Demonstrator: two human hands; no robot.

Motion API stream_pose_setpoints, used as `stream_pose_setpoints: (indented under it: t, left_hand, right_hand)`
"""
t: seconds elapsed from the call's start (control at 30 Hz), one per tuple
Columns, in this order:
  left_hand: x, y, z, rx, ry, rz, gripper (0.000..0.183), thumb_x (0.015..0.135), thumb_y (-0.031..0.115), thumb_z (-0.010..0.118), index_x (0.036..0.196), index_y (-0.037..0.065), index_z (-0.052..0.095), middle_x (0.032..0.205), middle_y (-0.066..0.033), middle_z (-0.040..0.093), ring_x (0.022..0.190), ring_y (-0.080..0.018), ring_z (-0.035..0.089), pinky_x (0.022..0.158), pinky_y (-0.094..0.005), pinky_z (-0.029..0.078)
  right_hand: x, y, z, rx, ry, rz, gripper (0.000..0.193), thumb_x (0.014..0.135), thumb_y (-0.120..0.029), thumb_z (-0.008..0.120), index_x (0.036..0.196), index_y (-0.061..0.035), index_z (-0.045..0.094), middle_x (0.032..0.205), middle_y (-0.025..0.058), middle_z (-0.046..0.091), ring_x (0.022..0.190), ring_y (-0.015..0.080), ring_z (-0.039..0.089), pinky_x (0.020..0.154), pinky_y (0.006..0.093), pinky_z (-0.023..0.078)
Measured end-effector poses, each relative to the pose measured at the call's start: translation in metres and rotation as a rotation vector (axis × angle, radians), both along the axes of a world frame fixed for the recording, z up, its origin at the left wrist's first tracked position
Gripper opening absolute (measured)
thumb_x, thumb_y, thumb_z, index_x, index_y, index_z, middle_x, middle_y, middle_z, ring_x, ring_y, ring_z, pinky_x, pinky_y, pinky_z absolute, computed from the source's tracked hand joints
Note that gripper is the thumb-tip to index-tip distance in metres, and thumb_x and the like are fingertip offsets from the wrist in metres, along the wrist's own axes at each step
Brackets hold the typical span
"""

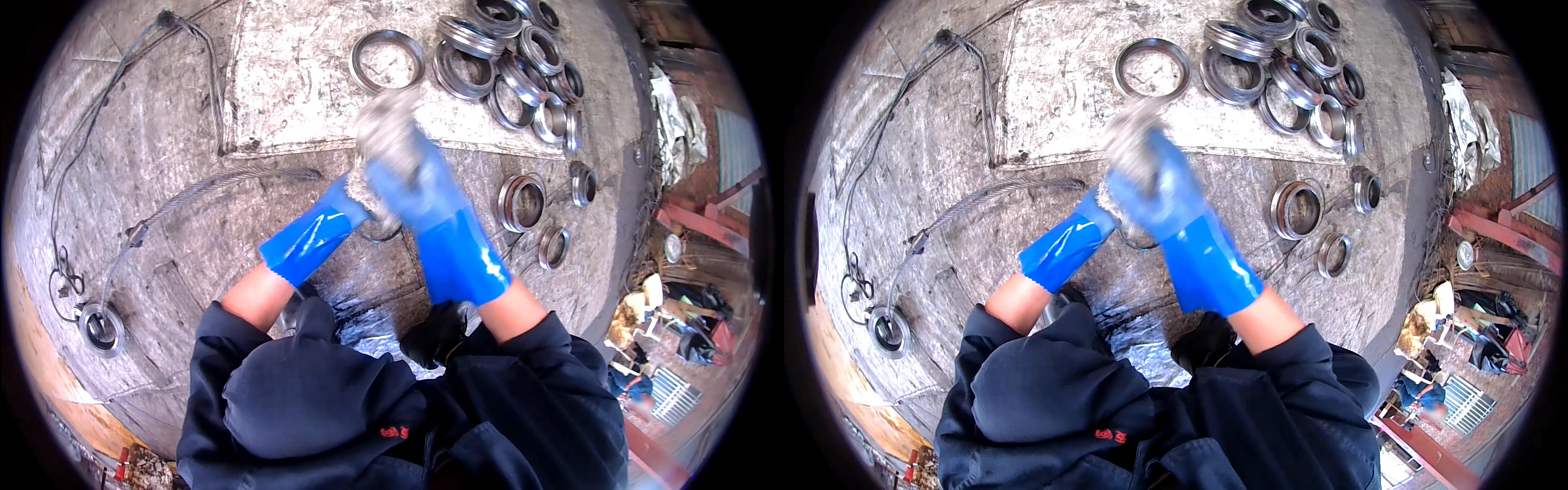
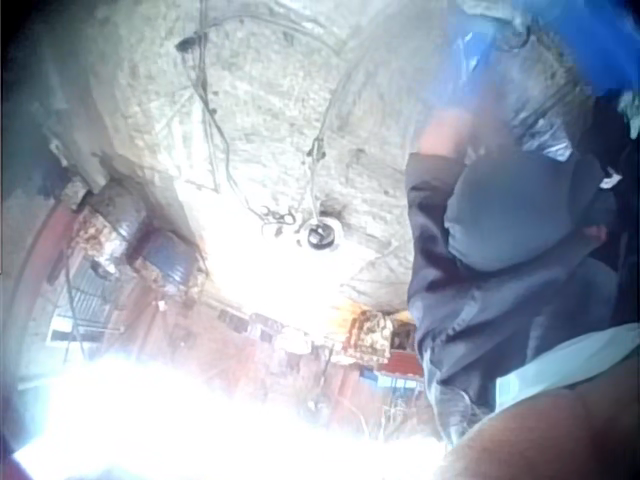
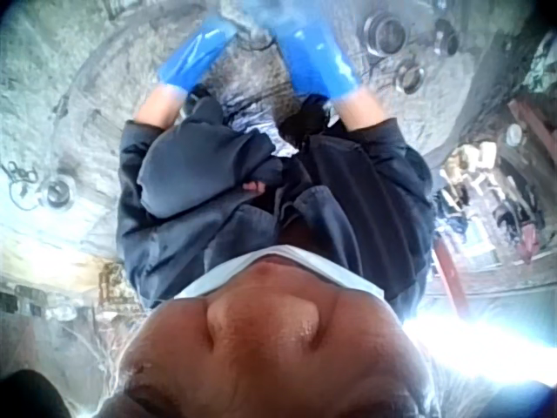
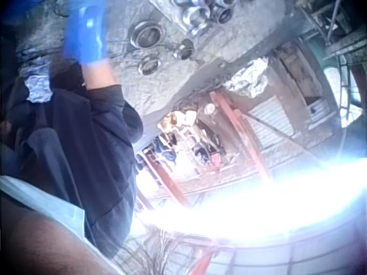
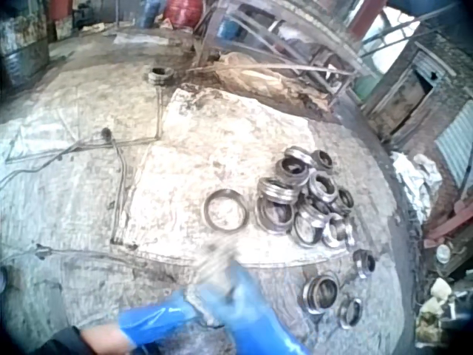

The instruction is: The person cleans a stack of metal rings with a cloth and wipes the grime off each ring before placing them onto a metal rod one at a time.

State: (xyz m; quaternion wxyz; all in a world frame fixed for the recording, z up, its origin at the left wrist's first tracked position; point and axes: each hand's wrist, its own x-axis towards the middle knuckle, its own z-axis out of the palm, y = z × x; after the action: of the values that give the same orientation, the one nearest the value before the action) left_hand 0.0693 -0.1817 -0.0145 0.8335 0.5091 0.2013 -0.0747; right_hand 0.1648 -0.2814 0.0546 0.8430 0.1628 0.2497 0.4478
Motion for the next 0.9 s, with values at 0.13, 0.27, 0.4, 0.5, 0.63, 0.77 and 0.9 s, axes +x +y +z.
stream_pose_setpoints:
  t: [0.13, 0.27, 0.4, 0.5, 0.63, 0.77, 0.9]
  left_hand:
    - [-0.002, 0.0, -0.02, -0.386, 0.293, 0.223, 0.052, 0.107, 0.037, 0.027, 0.124, -0.001, 0.059, 0.107, -0.0183, 0.067, 0.088, -0.0347, 0.067, 0.071, -0.0493, 0.058]
    - [0.005, 0.003, -0.054, -1.149, 0.637, 0.384, 0.044, 0.105, 0.032, 0.036, 0.123, 0.0, 0.06, 0.11, -0.0179, 0.068, 0.093, -0.0322, 0.067, 0.079, -0.0479, 0.057]
    - [-0.018, 0.01, -0.067, -0.83, 0.274, -0.021, 0.031, 0.086, 0.009, 0.077, 0.114, 0.005, 0.064, 0.103, -0.0079, 0.071, 0.091, -0.0185, 0.068, 0.085, -0.0359, 0.059]
    - [-0.026, -0.005, -0.037, 0.089, 0.125, -0.301, 0.04, 0.075, 0.007, 0.087, 0.108, 0.007, 0.065, 0.093, -0.0009, 0.07, 0.082, -0.0096, 0.065, 0.072, -0.0284, 0.055]
    - [-0.045, 0.003, -0.041, 0.1, 0.005, -0.368, 0.03, 0.085, 0.01, 0.078, 0.11, 0.006, 0.064, 0.094, -0.0046, 0.069, 0.084, -0.0139, 0.067, 0.074, -0.0306, 0.058]
    - [-0.03, -0.018, -0.062, -1.05, 0.488, 0.245, 0.03, 0.099, 0.023, 0.061, 0.12, 0.0, 0.06, 0.101, -0.0086, 0.07, 0.083, -0.0213, 0.07, 0.072, -0.0329, 0.058]
    - [-0.052, -0.01, -0.083, -0.723, 0.16, -0.049, 0.034, 0.093, 0.018, 0.07, 0.122, 0.003, 0.061, 0.105, -0.0084, 0.07, 0.09, -0.0207, 0.07, 0.076, -0.0331, 0.057]
  right_hand:
    - [-0.02, 0.001, -0.028, 1.612, 2.149, 0.08, 0.061, 0.082, -0.039, 0.074, 0.132, -0.0057, 0.062, 0.119, 0.0182, 0.064, 0.117, 0.0367, 0.06, 0.1, 0.048, 0.05]
    - [0.017, 0.028, -0.022, 2.148, 2.618, -0.674, 0.06, 0.083, -0.046, 0.073, 0.122, -0.0019, 0.065, 0.12, 0.0243, 0.065, 0.113, 0.0417, 0.062, 0.097, 0.0475, 0.05]
    - [0.05, 0.044, -0.006, 2.281, 2.534, -1.149, 0.053, 0.09, -0.044, 0.066, 0.117, 0.0013, 0.065, 0.113, 0.0233, 0.069, 0.101, 0.0392, 0.068, 0.088, 0.0444, 0.053]
    - [0.077, 0.008, -0.035, 1.606, 2.461, -0.941, 0.051, 0.093, -0.039, 0.064, 0.125, 0.0009, 0.065, 0.116, 0.0265, 0.067, 0.113, 0.0381, 0.065, 0.096, 0.0426, 0.051]
    - [0.046, 0.025, -0.012, 2.099, 2.453, -1.174, 0.052, 0.091, -0.039, 0.067, 0.124, 0.0008, 0.065, 0.113, 0.0261, 0.068, 0.104, 0.0356, 0.069, 0.09, 0.0419, 0.054]
    - [-0.02, 0.016, -0.004, 1.923, 2.524, -0.233, 0.053, 0.085, -0.033, 0.077, 0.121, 0.0031, 0.063, 0.109, 0.0224, 0.071, 0.097, 0.0346, 0.072, 0.081, 0.0472, 0.057]
    - [-0.018, -0.004, -0.012, 1.91, 2.725, -0.097, 0.052, 0.084, -0.027, 0.078, 0.127, -0.0021, 0.064, 0.112, 0.018, 0.072, 0.102, 0.0341, 0.071, 0.093, 0.043, 0.056]
